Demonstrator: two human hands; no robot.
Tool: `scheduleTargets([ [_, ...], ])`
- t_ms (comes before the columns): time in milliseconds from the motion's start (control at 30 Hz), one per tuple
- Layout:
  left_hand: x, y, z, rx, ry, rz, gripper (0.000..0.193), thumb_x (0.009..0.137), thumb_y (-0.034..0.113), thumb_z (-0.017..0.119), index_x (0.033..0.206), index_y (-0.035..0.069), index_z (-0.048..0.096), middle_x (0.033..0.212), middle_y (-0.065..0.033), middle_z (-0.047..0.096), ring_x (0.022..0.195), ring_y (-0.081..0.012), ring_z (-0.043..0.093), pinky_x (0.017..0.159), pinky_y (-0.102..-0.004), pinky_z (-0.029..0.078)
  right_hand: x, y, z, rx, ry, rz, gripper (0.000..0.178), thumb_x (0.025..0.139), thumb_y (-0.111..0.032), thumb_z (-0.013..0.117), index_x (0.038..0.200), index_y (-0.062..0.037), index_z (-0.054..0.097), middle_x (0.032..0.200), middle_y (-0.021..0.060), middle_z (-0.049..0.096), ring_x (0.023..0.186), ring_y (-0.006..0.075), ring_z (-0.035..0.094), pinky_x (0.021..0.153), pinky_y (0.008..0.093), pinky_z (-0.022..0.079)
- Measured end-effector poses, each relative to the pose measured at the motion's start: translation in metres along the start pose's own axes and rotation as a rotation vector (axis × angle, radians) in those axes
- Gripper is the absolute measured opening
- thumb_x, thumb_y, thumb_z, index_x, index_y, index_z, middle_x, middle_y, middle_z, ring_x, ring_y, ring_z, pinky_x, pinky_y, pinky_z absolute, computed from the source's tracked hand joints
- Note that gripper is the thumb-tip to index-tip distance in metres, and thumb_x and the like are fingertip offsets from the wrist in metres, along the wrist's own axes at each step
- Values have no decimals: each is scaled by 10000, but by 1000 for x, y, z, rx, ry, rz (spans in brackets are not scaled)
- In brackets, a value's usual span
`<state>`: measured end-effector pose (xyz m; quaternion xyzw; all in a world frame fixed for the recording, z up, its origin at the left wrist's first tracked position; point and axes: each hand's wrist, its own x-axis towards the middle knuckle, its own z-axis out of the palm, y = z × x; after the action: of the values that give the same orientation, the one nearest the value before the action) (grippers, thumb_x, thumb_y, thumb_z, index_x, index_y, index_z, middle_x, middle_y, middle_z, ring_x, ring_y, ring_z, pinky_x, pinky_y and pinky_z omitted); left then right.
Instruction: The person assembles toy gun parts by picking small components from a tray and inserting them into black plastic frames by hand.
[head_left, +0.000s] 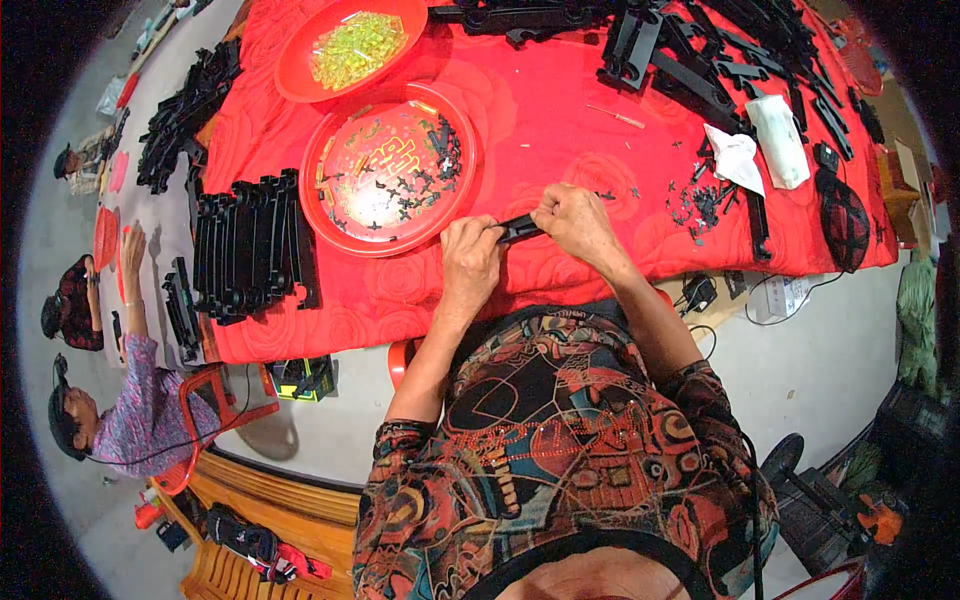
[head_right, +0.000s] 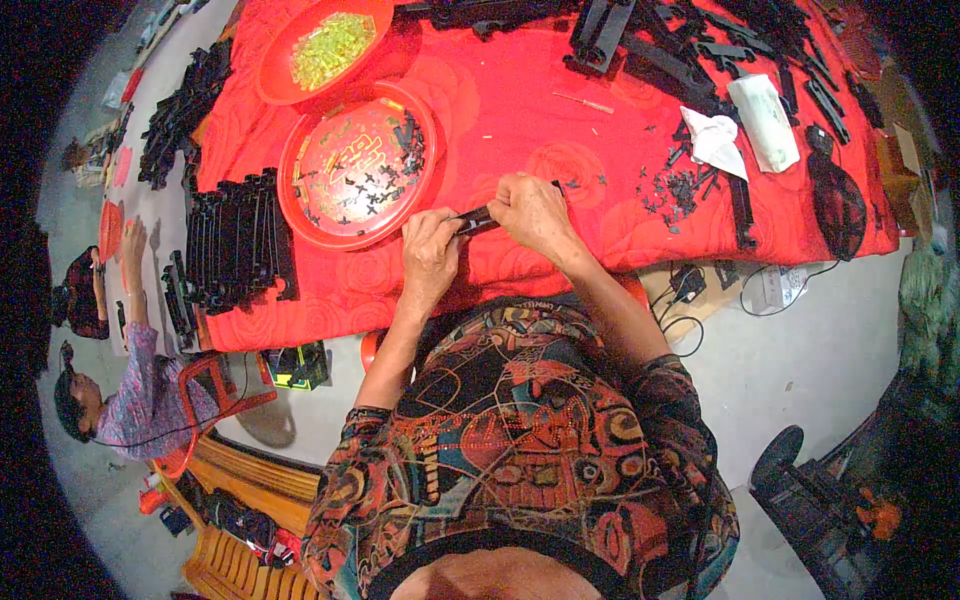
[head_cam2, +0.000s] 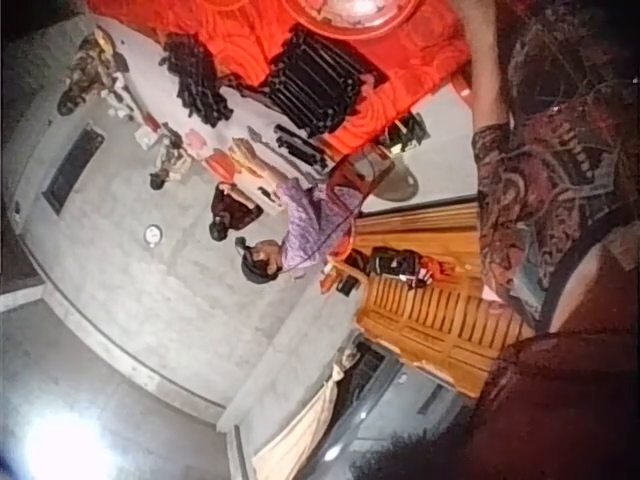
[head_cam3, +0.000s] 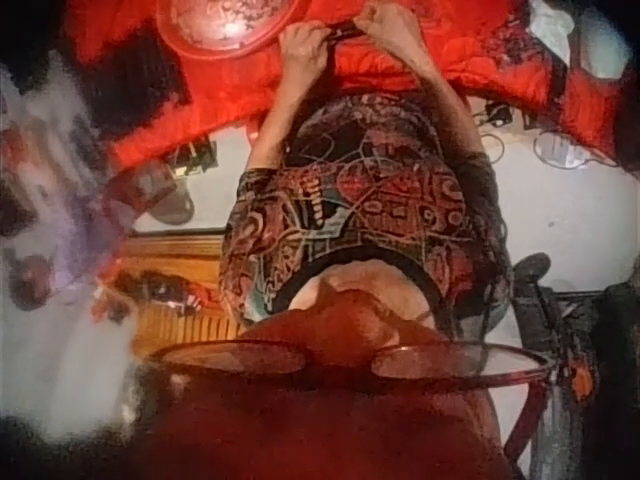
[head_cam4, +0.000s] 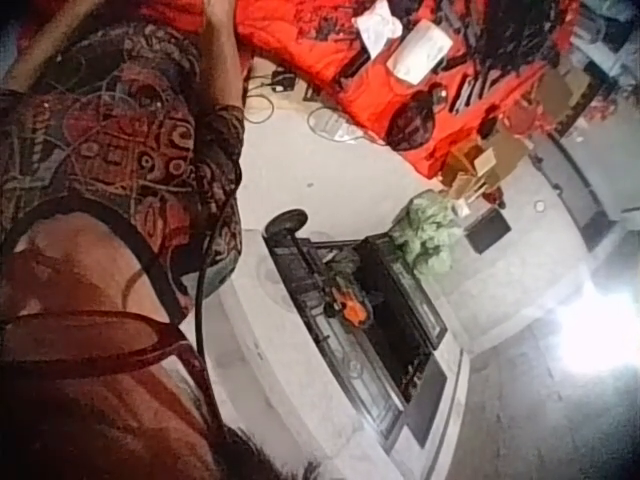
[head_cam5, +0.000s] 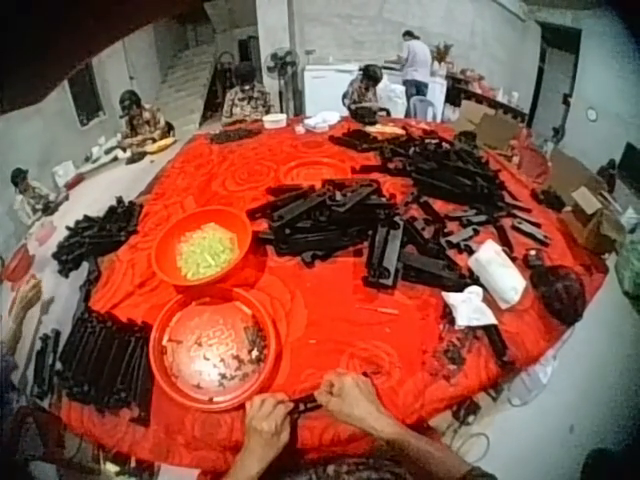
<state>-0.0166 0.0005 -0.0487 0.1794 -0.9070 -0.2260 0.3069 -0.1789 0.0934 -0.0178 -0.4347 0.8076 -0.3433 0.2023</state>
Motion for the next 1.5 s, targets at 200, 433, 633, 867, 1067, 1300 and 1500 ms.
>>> scheduleTargets([
  [200,2,3,0,0,-14,-3,239,646,-16,650,878,28,609,945,-91,599,917,-280,538,772,-381,400,0,3,3,-44,52,-20,214,702,-186,646,671,0,545,661,161,558,629,335,576,557,425,422],
  [433,0,0,0,-5,-6,4,241,650,-13,655,880,31,598,937,-88,599,911,-280,539,773,-381,398,4,2,-2,90,-40,63,211,688,-181,664,645,-15,541,590,109,533,537,197,522,508,354,397],
  [633,1,2,-1,-11,-3,14,237,645,-6,662,869,34,595,933,-88,598,905,-279,538,768,-379,398,2,5,2,94,25,14,192,690,-161,661,643,-20,541,559,85,514,506,179,503,485,345,389],
  [867,1,2,-1,-17,-15,0,237,640,-2,670,863,28,594,937,-86,599,899,-276,538,763,-376,397,1,8,9,19,93,-39,193,688,-150,654,647,-13,525,608,135,548,552,257,560,519,379,418],
  [1067,-1,-1,0,-18,-5,12,233,643,-11,661,865,23,598,936,-90,599,894,-275,537,759,-379,402,2,1,6,-40,88,-55,193,678,-153,632,642,-11,507,627,155,546,596,330,565,546,417,424],
  [1300,-2,-2,-1,102,-24,116,287,688,-19,588,963,57,617,980,-116,567,902,-282,534,744,-380,408,3,0,5,-26,73,-55,170,662,-152,609,651,-8,518,655,177,544,647,363,561,587,457,431],
  [1500,0,-3,-7,121,-113,131,348,685,-8,584,1019,85,616,1004,-109,555,887,-272,525,723,-374,403,3,2,4,58,12,11,182,663,-164,611,649,-8,518,648,162,541,650,345,562,587,448,433],
])
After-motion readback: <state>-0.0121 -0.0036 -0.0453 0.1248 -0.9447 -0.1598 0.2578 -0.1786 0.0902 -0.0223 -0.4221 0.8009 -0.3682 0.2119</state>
